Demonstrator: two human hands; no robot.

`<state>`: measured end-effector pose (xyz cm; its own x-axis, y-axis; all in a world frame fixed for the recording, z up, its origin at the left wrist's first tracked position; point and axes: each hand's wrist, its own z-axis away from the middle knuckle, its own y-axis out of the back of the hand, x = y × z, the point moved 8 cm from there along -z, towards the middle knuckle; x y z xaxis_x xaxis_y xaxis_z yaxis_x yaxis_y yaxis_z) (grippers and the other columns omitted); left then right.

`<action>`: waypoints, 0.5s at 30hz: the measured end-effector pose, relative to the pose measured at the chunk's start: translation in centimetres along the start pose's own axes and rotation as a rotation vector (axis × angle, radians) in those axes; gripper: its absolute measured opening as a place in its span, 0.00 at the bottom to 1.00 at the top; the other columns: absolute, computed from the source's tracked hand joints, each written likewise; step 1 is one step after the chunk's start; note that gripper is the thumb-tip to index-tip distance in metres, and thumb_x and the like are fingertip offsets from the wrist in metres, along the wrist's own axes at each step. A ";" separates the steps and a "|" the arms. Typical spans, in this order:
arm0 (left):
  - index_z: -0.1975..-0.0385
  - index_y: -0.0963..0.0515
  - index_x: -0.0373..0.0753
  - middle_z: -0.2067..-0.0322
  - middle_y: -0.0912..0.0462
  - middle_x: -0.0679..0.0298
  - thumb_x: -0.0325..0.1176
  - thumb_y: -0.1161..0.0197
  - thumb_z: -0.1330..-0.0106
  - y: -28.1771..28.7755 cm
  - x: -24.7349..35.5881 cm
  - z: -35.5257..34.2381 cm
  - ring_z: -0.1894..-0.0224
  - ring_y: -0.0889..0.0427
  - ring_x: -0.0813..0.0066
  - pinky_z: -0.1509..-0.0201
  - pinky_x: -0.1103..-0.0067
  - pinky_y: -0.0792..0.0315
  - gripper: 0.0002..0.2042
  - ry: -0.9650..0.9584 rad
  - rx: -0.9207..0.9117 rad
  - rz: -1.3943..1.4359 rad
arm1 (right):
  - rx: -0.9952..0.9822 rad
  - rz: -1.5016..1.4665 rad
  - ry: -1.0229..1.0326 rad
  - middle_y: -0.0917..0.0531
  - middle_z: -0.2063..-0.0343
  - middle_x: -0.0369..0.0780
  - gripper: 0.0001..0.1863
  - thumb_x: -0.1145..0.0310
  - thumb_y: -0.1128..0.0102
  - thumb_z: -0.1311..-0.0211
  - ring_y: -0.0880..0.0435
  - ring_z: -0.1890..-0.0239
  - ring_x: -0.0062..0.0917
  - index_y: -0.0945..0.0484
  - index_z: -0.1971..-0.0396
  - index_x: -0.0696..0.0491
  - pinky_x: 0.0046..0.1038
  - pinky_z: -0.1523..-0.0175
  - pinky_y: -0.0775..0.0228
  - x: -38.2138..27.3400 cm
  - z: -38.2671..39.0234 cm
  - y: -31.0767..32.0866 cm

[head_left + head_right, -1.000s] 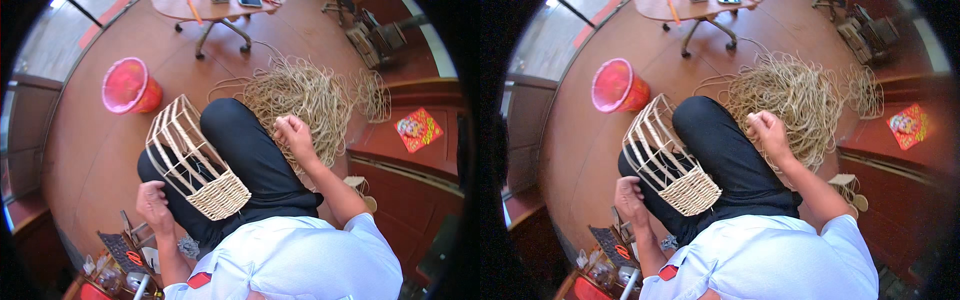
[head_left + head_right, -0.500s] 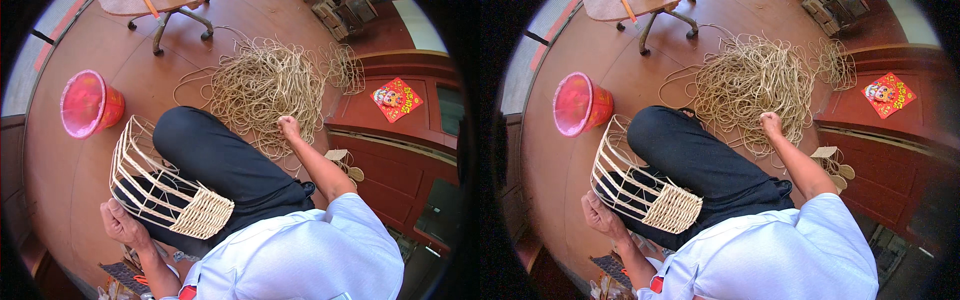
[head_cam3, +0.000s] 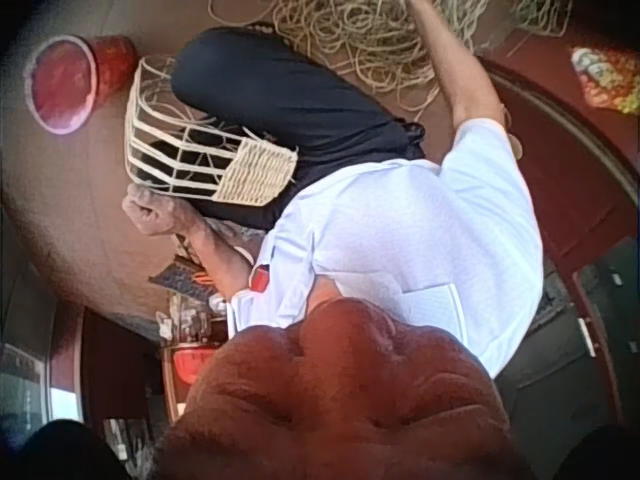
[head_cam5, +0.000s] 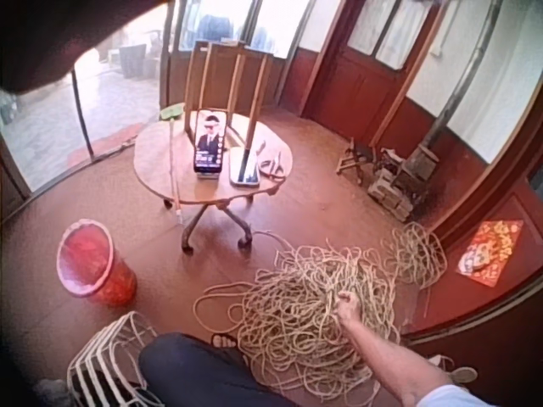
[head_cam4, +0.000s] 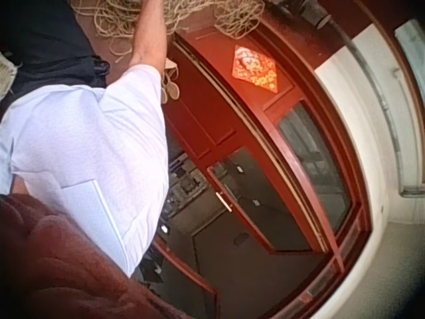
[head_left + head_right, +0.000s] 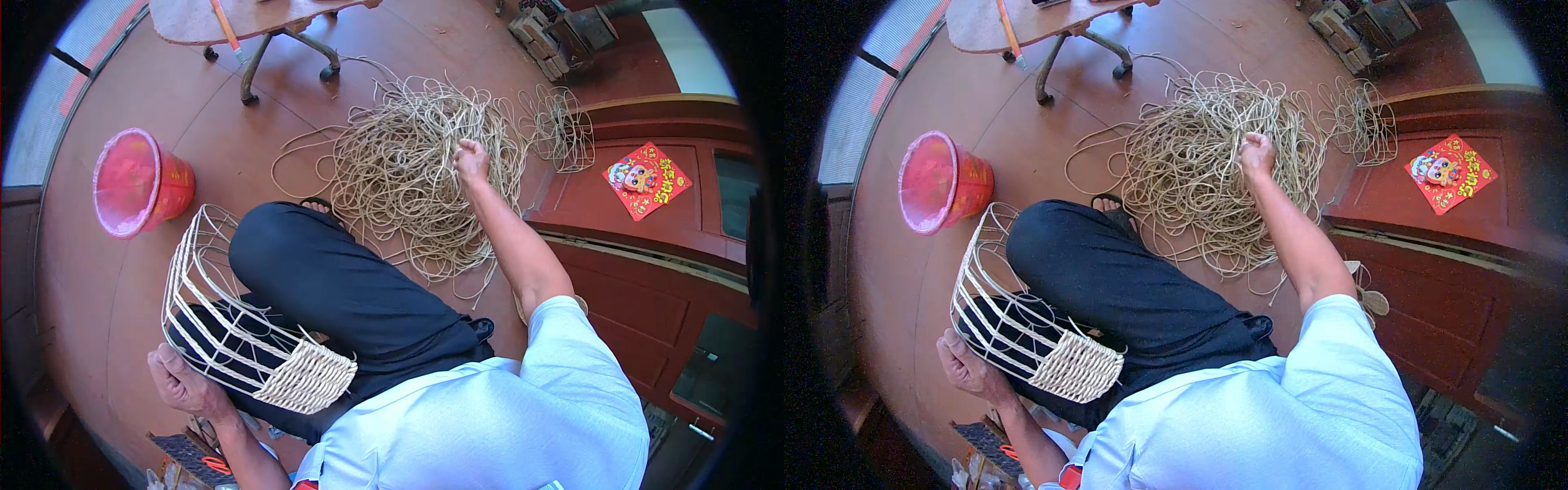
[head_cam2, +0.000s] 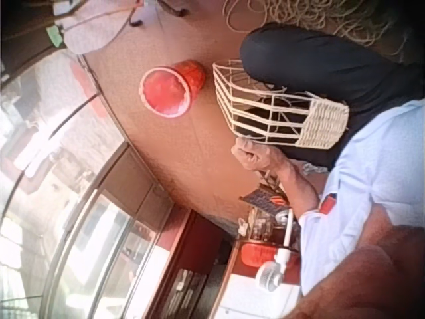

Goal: Weaving a straw basket manually around a wooden structure frame.

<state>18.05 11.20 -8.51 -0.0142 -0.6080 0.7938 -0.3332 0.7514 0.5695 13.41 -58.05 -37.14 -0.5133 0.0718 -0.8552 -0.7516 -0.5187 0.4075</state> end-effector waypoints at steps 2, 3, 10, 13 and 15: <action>0.72 0.37 0.42 0.73 0.38 0.76 0.41 0.44 0.08 -0.5 0.6 -0.2 0.68 0.40 0.86 0.63 0.80 0.40 0.23 -0.022 0.020 -0.005 | -0.037 -0.103 -0.053 0.14 0.60 0.38 0.15 0.77 0.34 0.23 0.15 0.67 0.22 0.21 0.40 0.54 0.24 0.66 0.21 -0.2 -1.7 0.0; 0.72 0.37 0.42 0.73 0.38 0.76 0.41 0.45 0.08 -0.7 0.6 -0.3 0.68 0.40 0.86 0.63 0.80 0.41 0.23 -0.020 0.024 0.015 | -0.028 -0.170 -0.118 0.14 0.61 0.38 0.15 0.78 0.34 0.23 0.15 0.67 0.22 0.22 0.41 0.54 0.24 0.67 0.21 0.1 -2.3 0.2; 0.71 0.34 0.41 0.73 0.38 0.76 0.41 0.46 0.08 -0.9 1.3 -0.7 0.69 0.39 0.86 0.64 0.79 0.41 0.22 0.005 0.017 0.004 | -0.014 -0.358 -0.286 0.14 0.61 0.39 0.16 0.79 0.35 0.22 0.15 0.69 0.21 0.23 0.39 0.54 0.20 0.73 0.22 -0.3 -3.9 -1.7; 0.71 0.33 0.41 0.73 0.36 0.76 0.41 0.46 0.08 -0.8 1.5 -0.7 0.69 0.39 0.87 0.65 0.80 0.41 0.22 0.007 0.027 0.001 | -0.070 -0.123 -0.046 0.12 0.62 0.41 0.16 0.81 0.42 0.28 0.12 0.65 0.26 0.18 0.43 0.56 0.28 0.66 0.19 -1.5 -4.7 -2.1; 0.71 0.33 0.41 0.74 0.36 0.76 0.41 0.46 0.08 -1.9 1.5 -0.8 0.70 0.38 0.88 0.65 0.80 0.42 0.22 0.005 0.019 0.044 | -0.044 0.062 0.206 0.10 0.58 0.42 0.17 0.80 0.41 0.29 0.10 0.60 0.27 0.17 0.43 0.56 0.30 0.57 0.16 -2.1 -6.9 -0.3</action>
<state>19.38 9.03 -8.21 -0.0247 -0.5735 0.8188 -0.3499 0.7723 0.5303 17.59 -63.94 -37.69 -0.4585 -0.1349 -0.8784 -0.7001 -0.5540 0.4506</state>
